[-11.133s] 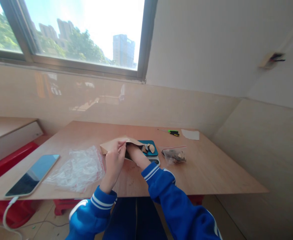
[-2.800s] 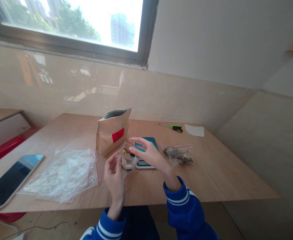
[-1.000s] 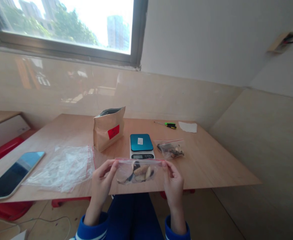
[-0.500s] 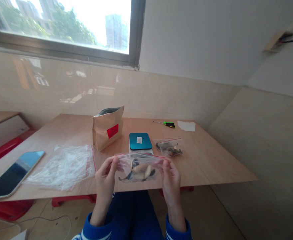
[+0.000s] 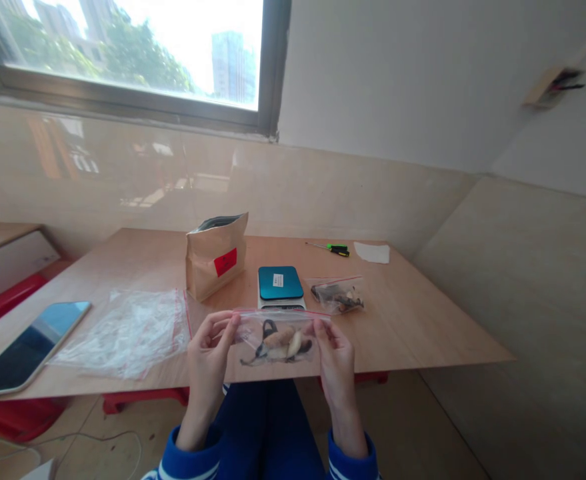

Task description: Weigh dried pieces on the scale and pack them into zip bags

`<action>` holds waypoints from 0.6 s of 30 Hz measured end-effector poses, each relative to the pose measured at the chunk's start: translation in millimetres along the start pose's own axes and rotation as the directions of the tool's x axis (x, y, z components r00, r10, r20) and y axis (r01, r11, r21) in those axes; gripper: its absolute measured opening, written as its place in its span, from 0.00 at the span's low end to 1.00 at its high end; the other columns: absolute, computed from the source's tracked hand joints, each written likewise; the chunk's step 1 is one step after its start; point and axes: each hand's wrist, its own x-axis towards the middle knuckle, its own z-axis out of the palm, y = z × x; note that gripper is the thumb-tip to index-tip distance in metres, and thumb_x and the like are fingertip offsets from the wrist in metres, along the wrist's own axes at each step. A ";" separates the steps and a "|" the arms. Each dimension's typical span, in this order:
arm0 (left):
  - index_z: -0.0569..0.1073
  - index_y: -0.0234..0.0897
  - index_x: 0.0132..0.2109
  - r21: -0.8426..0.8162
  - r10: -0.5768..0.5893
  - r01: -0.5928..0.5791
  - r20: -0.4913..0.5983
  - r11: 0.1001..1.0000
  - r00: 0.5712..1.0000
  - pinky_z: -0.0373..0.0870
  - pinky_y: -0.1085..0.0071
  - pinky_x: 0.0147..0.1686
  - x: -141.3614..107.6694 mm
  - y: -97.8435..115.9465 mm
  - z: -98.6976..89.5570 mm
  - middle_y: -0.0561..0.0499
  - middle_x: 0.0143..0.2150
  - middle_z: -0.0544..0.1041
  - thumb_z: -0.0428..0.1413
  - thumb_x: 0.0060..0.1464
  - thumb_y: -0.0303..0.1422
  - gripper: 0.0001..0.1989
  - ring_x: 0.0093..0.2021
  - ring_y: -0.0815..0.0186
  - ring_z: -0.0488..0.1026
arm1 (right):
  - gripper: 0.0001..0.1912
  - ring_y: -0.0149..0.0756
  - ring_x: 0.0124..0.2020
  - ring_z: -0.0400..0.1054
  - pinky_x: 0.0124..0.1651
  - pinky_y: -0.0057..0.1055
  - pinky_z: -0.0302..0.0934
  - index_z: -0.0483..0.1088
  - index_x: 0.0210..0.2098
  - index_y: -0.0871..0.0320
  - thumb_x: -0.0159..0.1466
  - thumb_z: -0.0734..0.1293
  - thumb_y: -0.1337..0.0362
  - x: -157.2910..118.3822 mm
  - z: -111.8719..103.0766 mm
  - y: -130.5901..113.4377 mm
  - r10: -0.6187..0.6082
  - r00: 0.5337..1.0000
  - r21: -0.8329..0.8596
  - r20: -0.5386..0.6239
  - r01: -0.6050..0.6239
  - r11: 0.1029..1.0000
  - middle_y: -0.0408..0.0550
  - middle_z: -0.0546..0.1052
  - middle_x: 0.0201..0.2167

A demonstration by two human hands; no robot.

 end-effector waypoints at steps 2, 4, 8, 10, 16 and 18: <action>0.76 0.36 0.35 0.032 0.063 -0.063 0.024 0.997 0.998 0.76 0.72 0.34 -0.7 1.3 -0.9 0.48 0.37 0.81 0.62 0.49 0.41 0.12 0.36 0.63 0.79 | 0.19 0.34 0.30 0.70 0.35 0.28 0.64 0.75 0.31 0.60 0.58 0.69 0.48 -0.7 -0.7 -1.9 -0.008 1.000 -0.017 -0.017 0.008 1.000 0.45 0.77 0.26; 0.76 0.36 0.34 0.067 0.139 -0.142 0.050 0.988 0.989 0.76 0.70 0.39 -1.4 2.0 -3.0 0.47 0.42 0.81 0.61 0.51 0.39 0.10 0.40 0.62 0.78 | 0.19 0.34 0.29 0.70 0.34 0.28 0.64 0.76 0.31 0.60 0.58 0.69 0.48 -1.3 -1.0 -3.6 -0.014 1.000 -0.029 -0.023 0.014 0.999 0.46 0.76 0.25; 0.77 0.38 0.36 0.168 0.208 -0.214 0.053 0.962 0.977 0.73 0.70 0.41 -3.0 1.7 -7.8 0.50 0.36 0.80 0.61 0.52 0.37 0.07 0.39 0.64 0.77 | 0.19 0.34 0.28 0.70 0.32 0.28 0.65 0.76 0.31 0.60 0.58 0.69 0.48 -2.8 -0.8 -6.7 -0.027 1.000 -0.050 -0.009 0.027 0.998 0.46 0.77 0.25; 0.76 0.38 0.36 0.210 0.205 -0.205 0.021 0.956 0.979 0.72 0.71 0.39 -3.2 0.9 -8.1 0.50 0.35 0.79 0.61 0.52 0.37 0.08 0.38 0.65 0.76 | 0.19 0.35 0.28 0.71 0.31 0.28 0.65 0.75 0.30 0.60 0.58 0.69 0.48 -3.7 0.3 -8.2 -0.032 0.999 -0.057 0.001 0.032 0.998 0.47 0.77 0.25; 0.71 0.38 0.36 0.051 0.108 -0.108 -0.002 0.993 0.994 0.72 0.73 0.37 -2.8 -3.1 1.6 0.53 0.33 0.75 0.55 0.56 0.42 0.12 0.36 0.66 0.75 | 0.19 0.33 0.25 0.70 0.31 0.28 0.65 0.75 0.30 0.60 0.56 0.70 0.49 -6.3 8.8 -9.1 -0.006 1.000 -0.010 0.006 0.007 1.000 0.44 0.76 0.22; 0.71 0.38 0.39 -0.012 0.057 -0.057 0.055 0.998 0.997 0.72 0.72 0.38 -3.8 -3.9 5.4 0.52 0.34 0.76 0.55 0.56 0.43 0.13 0.37 0.66 0.76 | 0.19 0.33 0.26 0.70 0.31 0.28 0.66 0.75 0.30 0.60 0.56 0.70 0.48 -6.4 11.6 -8.0 -0.008 0.999 0.002 -0.034 0.008 1.000 0.45 0.76 0.23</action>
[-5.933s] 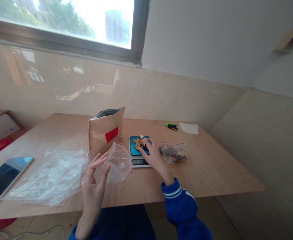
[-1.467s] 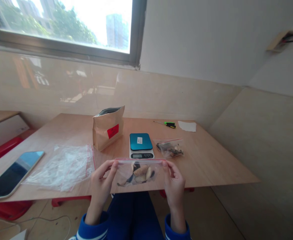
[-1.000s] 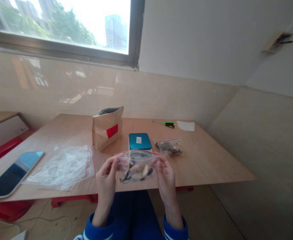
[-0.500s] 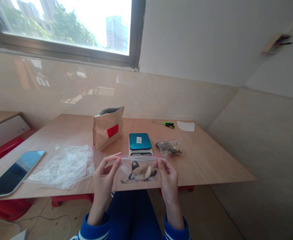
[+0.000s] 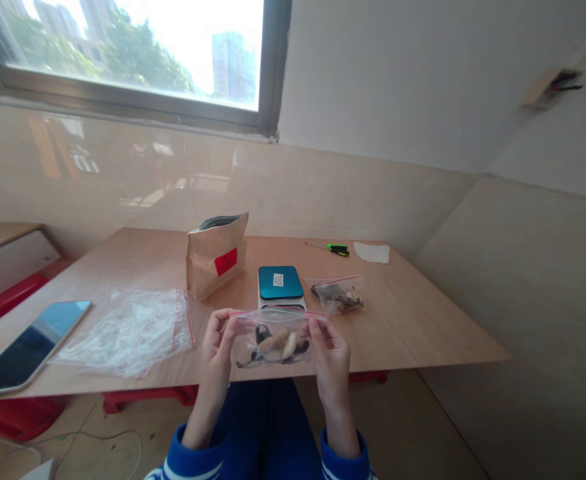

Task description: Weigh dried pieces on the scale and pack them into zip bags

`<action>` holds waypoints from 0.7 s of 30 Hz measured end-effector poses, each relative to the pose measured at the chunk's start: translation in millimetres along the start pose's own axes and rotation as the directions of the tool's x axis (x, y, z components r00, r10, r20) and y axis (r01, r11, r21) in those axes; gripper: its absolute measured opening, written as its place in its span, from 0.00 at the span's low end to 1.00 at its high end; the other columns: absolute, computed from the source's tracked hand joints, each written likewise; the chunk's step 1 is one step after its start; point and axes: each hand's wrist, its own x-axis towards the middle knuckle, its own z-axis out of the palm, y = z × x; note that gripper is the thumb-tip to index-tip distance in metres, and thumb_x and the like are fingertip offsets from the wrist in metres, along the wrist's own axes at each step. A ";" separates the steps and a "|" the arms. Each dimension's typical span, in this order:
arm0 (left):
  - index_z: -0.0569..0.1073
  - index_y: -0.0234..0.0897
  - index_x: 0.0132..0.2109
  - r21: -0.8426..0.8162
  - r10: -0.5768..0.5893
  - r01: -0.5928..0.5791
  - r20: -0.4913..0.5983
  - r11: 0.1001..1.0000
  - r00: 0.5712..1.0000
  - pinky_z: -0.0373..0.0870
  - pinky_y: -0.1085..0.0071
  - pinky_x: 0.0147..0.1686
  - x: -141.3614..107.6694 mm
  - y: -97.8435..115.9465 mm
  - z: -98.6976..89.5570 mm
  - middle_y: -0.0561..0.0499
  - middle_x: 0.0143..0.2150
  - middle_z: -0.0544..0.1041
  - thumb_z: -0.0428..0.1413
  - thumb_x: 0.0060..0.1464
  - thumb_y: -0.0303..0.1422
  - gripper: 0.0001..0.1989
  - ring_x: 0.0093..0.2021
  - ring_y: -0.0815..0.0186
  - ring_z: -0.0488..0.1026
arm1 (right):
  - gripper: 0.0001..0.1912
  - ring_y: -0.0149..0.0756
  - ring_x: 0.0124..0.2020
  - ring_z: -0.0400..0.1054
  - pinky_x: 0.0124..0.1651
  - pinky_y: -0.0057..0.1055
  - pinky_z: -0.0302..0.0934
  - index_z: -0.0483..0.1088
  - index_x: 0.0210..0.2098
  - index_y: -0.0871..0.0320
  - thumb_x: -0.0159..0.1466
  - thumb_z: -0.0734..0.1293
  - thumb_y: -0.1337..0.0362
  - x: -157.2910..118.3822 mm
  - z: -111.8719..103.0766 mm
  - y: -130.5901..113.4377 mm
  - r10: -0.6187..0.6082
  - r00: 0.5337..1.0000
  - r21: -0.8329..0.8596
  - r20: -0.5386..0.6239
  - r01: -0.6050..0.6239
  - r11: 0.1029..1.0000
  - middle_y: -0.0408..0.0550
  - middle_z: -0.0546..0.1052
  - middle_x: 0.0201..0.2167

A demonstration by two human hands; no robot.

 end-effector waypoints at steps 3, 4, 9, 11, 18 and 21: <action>0.71 0.37 0.41 -0.045 -0.060 0.063 0.064 0.997 0.996 0.73 0.69 0.41 -1.2 0.0 3.9 0.51 0.35 0.79 0.59 0.52 0.42 0.15 0.38 0.64 0.78 | 0.19 0.34 0.27 0.70 0.32 0.29 0.66 0.75 0.30 0.60 0.56 0.70 0.49 0.3 1.8 1.9 -0.004 0.999 0.009 -0.032 0.004 1.000 0.45 0.77 0.24; 0.72 0.36 0.41 -0.046 -0.073 0.076 0.071 0.996 0.995 0.73 0.68 0.41 -1.3 0.2 4.6 0.50 0.34 0.79 0.61 0.51 0.42 0.15 0.37 0.63 0.78 | 0.19 0.33 0.27 0.70 0.32 0.29 0.66 0.75 0.30 0.60 0.56 0.70 0.49 0.6 1.7 2.6 -0.005 0.999 0.014 -0.034 0.005 1.000 0.45 0.77 0.24; 0.75 0.35 0.36 -0.019 -0.102 0.104 0.061 0.994 0.993 0.73 0.67 0.41 0.2 0.5 3.4 0.48 0.34 0.81 0.62 0.49 0.41 0.14 0.38 0.61 0.78 | 0.18 0.34 0.27 0.71 0.33 0.30 0.66 0.75 0.31 0.61 0.57 0.70 0.50 2.3 -2.5 6.5 -0.029 0.999 0.001 -0.021 0.029 1.000 0.46 0.77 0.25; 0.76 0.35 0.36 0.006 -0.099 0.099 0.051 0.995 0.994 0.73 0.68 0.41 0.4 0.3 1.6 0.49 0.35 0.81 0.63 0.48 0.40 0.13 0.38 0.62 0.78 | 0.17 0.36 0.30 0.72 0.36 0.31 0.67 0.76 0.32 0.61 0.57 0.70 0.51 2.6 -4.7 8.2 -0.052 0.999 -0.014 -0.015 0.051 0.999 0.47 0.78 0.27; 0.78 0.35 0.37 0.075 -0.075 0.073 0.022 0.995 0.997 0.71 0.67 0.45 1.6 4.3 -1.0 0.46 0.40 0.81 0.62 0.48 0.40 0.13 0.43 0.60 0.77 | 0.14 0.40 0.37 0.73 0.45 0.36 0.66 0.76 0.33 0.60 0.58 0.70 0.54 4.0 -4.4 12.2 -0.128 0.991 0.001 -0.048 0.128 0.992 0.49 0.80 0.33; 0.77 0.36 0.36 0.061 -0.076 0.073 0.046 0.995 0.996 0.71 0.68 0.43 4.8 6.6 0.7 0.48 0.37 0.81 0.62 0.49 0.40 0.12 0.41 0.61 0.77 | 0.15 0.40 0.38 0.73 0.44 0.36 0.66 0.76 0.33 0.60 0.57 0.70 0.53 6.2 -2.6 13.5 -0.098 0.992 0.045 -0.082 0.102 0.994 0.50 0.80 0.33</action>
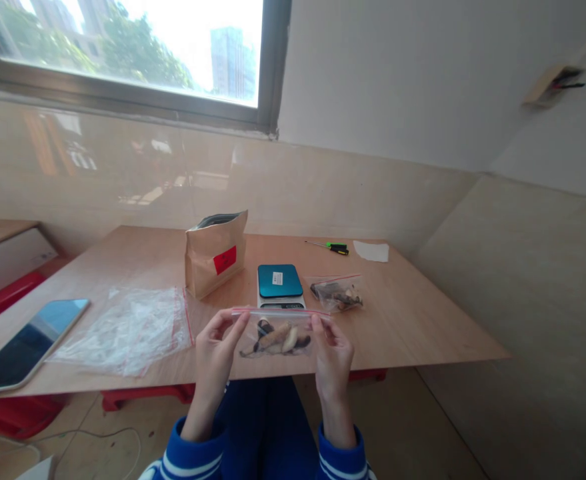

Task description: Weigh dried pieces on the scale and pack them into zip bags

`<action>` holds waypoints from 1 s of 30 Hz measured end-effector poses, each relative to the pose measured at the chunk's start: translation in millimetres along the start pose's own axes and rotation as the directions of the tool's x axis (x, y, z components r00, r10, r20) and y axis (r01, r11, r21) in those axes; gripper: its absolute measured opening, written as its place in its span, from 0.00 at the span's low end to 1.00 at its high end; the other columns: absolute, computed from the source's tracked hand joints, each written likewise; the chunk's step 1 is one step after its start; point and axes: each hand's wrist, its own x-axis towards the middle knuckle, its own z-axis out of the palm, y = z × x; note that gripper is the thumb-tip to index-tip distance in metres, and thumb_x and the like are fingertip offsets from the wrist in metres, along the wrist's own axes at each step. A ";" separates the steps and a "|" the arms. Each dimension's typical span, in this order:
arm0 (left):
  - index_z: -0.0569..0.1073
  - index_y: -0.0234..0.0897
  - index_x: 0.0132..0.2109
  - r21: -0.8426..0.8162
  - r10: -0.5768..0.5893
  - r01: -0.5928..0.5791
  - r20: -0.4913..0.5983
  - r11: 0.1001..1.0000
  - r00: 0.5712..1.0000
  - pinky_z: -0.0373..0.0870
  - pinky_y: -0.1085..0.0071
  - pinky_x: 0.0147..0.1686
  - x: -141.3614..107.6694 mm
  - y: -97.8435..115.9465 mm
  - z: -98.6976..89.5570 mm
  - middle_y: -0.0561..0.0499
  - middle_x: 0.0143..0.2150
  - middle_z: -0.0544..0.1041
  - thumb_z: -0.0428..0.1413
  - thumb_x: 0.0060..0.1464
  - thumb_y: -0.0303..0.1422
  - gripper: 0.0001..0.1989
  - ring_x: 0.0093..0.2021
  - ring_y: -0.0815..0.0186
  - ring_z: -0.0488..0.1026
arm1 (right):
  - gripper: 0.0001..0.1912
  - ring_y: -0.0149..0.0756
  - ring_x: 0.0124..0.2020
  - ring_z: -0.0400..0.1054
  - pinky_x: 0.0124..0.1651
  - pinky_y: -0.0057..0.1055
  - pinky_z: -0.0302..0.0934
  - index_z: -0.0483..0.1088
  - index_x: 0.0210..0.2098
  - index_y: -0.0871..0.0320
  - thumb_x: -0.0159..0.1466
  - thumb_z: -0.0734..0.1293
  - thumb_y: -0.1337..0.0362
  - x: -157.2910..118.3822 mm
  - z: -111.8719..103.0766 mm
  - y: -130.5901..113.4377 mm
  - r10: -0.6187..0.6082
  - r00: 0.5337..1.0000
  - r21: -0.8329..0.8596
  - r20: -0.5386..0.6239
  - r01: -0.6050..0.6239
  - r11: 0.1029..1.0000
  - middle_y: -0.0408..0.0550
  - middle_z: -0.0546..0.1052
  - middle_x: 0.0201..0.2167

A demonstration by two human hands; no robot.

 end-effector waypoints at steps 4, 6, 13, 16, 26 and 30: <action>0.73 0.36 0.33 -0.094 0.006 0.004 0.111 0.996 0.994 0.69 0.73 0.38 1.6 -4.3 3.9 0.53 0.30 0.76 0.61 0.51 0.39 0.10 0.35 0.66 0.74 | 0.17 0.37 0.34 0.73 0.40 0.33 0.67 0.74 0.33 0.60 0.58 0.69 0.51 1.2 0.0 0.3 0.076 0.997 0.048 0.034 -0.077 0.996 0.48 0.79 0.30; 0.72 0.37 0.36 -0.153 0.004 0.016 0.127 0.988 0.992 0.69 0.73 0.38 -0.2 -10.0 6.8 0.53 0.32 0.75 0.58 0.54 0.40 0.10 0.35 0.67 0.74 | 0.18 0.37 0.34 0.73 0.41 0.34 0.67 0.74 0.34 0.60 0.59 0.68 0.50 0.4 0.3 -1.4 0.071 0.992 0.100 0.105 -0.082 0.992 0.48 0.79 0.30; 0.73 0.37 0.39 -0.136 0.012 0.013 0.182 0.991 0.983 0.68 0.73 0.35 -5.1 -17.7 11.6 0.52 0.34 0.76 0.59 0.54 0.39 0.11 0.34 0.66 0.73 | 0.20 0.40 0.41 0.75 0.46 0.38 0.68 0.74 0.42 0.58 0.55 0.72 0.52 -1.0 3.2 -4.0 0.082 0.975 0.077 0.206 -0.099 0.992 0.52 0.80 0.39; 0.74 0.37 0.37 -0.080 0.058 -0.045 0.164 0.996 0.985 0.69 0.73 0.36 -2.6 -11.9 10.3 0.51 0.33 0.77 0.60 0.52 0.39 0.10 0.35 0.66 0.74 | 0.16 0.41 0.38 0.75 0.46 0.40 0.69 0.76 0.32 0.60 0.55 0.72 0.52 -0.2 2.7 -1.9 0.077 0.983 0.009 0.164 -0.079 0.997 0.51 0.81 0.32; 0.77 0.37 0.35 0.161 0.159 -0.189 0.183 0.969 0.970 0.70 0.68 0.43 7.8 -6.4 -0.8 0.48 0.37 0.79 0.60 0.53 0.38 0.09 0.41 0.61 0.75 | 0.10 0.36 0.32 0.73 0.40 0.34 0.68 0.76 0.29 0.58 0.57 0.71 0.57 7.4 -2.1 -0.1 -0.059 0.977 -0.028 0.204 0.066 0.997 0.44 0.77 0.26; 0.77 0.39 0.34 0.208 0.202 -0.252 0.232 0.945 0.951 0.68 0.69 0.45 11.5 -0.8 -4.6 0.49 0.38 0.79 0.59 0.54 0.38 0.07 0.43 0.62 0.75 | 0.09 0.37 0.35 0.74 0.42 0.34 0.68 0.77 0.31 0.58 0.57 0.71 0.58 12.2 -4.2 -4.2 -0.063 0.971 -0.061 0.229 0.079 0.995 0.46 0.79 0.30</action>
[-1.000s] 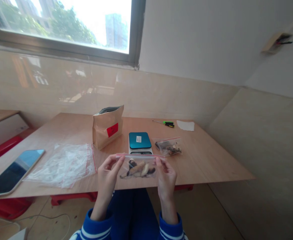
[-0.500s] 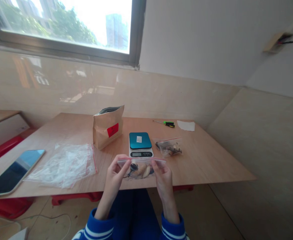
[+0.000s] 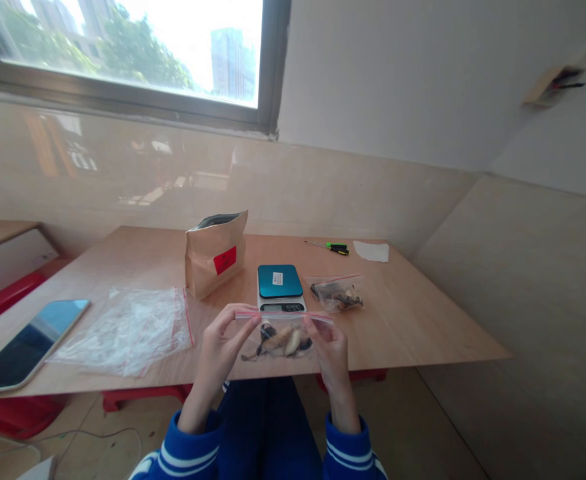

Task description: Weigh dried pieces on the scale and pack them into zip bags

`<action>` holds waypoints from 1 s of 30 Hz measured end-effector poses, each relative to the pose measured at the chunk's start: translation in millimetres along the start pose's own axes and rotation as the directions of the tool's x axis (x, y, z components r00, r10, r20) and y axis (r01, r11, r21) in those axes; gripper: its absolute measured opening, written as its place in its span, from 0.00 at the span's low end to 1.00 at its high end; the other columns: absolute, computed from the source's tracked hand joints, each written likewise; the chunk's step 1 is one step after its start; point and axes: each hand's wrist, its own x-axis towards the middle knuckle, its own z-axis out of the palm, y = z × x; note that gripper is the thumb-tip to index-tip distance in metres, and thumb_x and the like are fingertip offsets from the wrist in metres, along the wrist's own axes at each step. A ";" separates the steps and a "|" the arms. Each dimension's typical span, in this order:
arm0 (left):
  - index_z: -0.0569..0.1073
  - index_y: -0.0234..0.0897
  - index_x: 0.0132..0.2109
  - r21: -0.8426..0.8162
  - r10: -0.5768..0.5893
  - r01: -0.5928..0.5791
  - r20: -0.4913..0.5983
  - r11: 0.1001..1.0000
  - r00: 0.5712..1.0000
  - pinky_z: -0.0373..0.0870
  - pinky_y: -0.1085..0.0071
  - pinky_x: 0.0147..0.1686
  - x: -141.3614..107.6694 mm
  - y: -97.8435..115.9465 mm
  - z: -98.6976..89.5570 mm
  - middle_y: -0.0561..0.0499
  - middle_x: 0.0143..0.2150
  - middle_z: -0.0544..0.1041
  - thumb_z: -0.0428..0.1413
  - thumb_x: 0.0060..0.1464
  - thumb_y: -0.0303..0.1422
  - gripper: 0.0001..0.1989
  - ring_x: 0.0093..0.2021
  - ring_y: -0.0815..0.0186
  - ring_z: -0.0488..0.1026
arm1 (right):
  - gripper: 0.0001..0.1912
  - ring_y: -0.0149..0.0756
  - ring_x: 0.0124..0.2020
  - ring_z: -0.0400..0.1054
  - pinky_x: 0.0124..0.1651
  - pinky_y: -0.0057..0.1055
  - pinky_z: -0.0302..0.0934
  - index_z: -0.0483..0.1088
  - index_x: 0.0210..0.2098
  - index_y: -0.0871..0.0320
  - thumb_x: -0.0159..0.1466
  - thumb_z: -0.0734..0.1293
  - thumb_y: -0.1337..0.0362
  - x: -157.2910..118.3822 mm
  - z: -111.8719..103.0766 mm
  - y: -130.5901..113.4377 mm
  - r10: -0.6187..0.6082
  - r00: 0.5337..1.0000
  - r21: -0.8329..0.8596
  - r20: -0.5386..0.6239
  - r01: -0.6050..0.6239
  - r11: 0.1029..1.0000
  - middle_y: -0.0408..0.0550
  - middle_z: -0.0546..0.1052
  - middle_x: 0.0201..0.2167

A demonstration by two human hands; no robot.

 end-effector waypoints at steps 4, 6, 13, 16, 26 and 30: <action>0.76 0.39 0.34 0.007 0.043 -0.044 0.051 0.999 0.998 0.68 0.70 0.45 3.0 2.2 -3.2 0.50 0.37 0.78 0.58 0.55 0.37 0.07 0.42 0.64 0.74 | 0.10 0.38 0.35 0.74 0.41 0.35 0.69 0.77 0.31 0.58 0.56 0.72 0.58 3.8 -2.8 -4.8 0.002 1.000 -0.037 0.010 -0.002 0.999 0.48 0.80 0.30; 0.76 0.39 0.35 0.018 0.048 -0.049 0.062 0.999 0.997 0.68 0.70 0.44 3.4 3.1 -4.3 0.51 0.37 0.78 0.58 0.56 0.37 0.06 0.42 0.64 0.74 | 0.09 0.37 0.32 0.73 0.39 0.34 0.68 0.77 0.29 0.58 0.56 0.72 0.59 5.1 -4.9 -5.9 -0.036 0.999 -0.056 0.025 0.037 0.998 0.46 0.79 0.27; 0.75 0.39 0.38 0.100 0.086 -0.098 0.120 0.990 0.989 0.69 0.71 0.43 3.7 9.9 -8.6 0.52 0.38 0.78 0.57 0.57 0.36 0.06 0.42 0.65 0.75 | 0.04 0.34 0.33 0.72 0.39 0.29 0.67 0.76 0.30 0.56 0.59 0.70 0.62 5.1 -16.2 -10.3 -0.159 0.981 -0.126 0.113 0.172 0.977 0.43 0.77 0.27; 0.75 0.39 0.37 0.127 0.141 -0.153 0.097 0.980 0.985 0.69 0.71 0.43 6.3 11.9 -10.8 0.52 0.38 0.78 0.57 0.57 0.35 0.05 0.42 0.65 0.75 | 0.04 0.33 0.33 0.72 0.39 0.29 0.66 0.74 0.30 0.56 0.60 0.69 0.62 8.1 -20.3 -13.5 -0.190 0.966 -0.149 0.173 0.216 0.965 0.43 0.76 0.28; 0.75 0.39 0.36 0.099 0.207 -0.223 0.147 0.970 0.967 0.68 0.73 0.39 8.9 11.4 -7.6 0.53 0.35 0.77 0.57 0.57 0.32 0.03 0.39 0.67 0.74 | 0.04 0.39 0.41 0.70 0.48 0.39 0.62 0.73 0.36 0.56 0.61 0.68 0.68 24.0 -13.0 -38.7 -0.301 0.818 -0.399 0.490 0.517 0.757 0.47 0.77 0.36; 0.74 0.38 0.37 0.068 0.187 -0.198 0.137 0.978 0.973 0.68 0.72 0.40 6.5 13.7 -6.3 0.52 0.36 0.76 0.56 0.58 0.33 0.04 0.39 0.67 0.73 | 0.02 0.37 0.37 0.69 0.42 0.36 0.62 0.73 0.33 0.56 0.62 0.68 0.67 23.2 -6.4 -46.5 -0.324 0.791 -0.362 0.520 0.547 0.755 0.45 0.76 0.31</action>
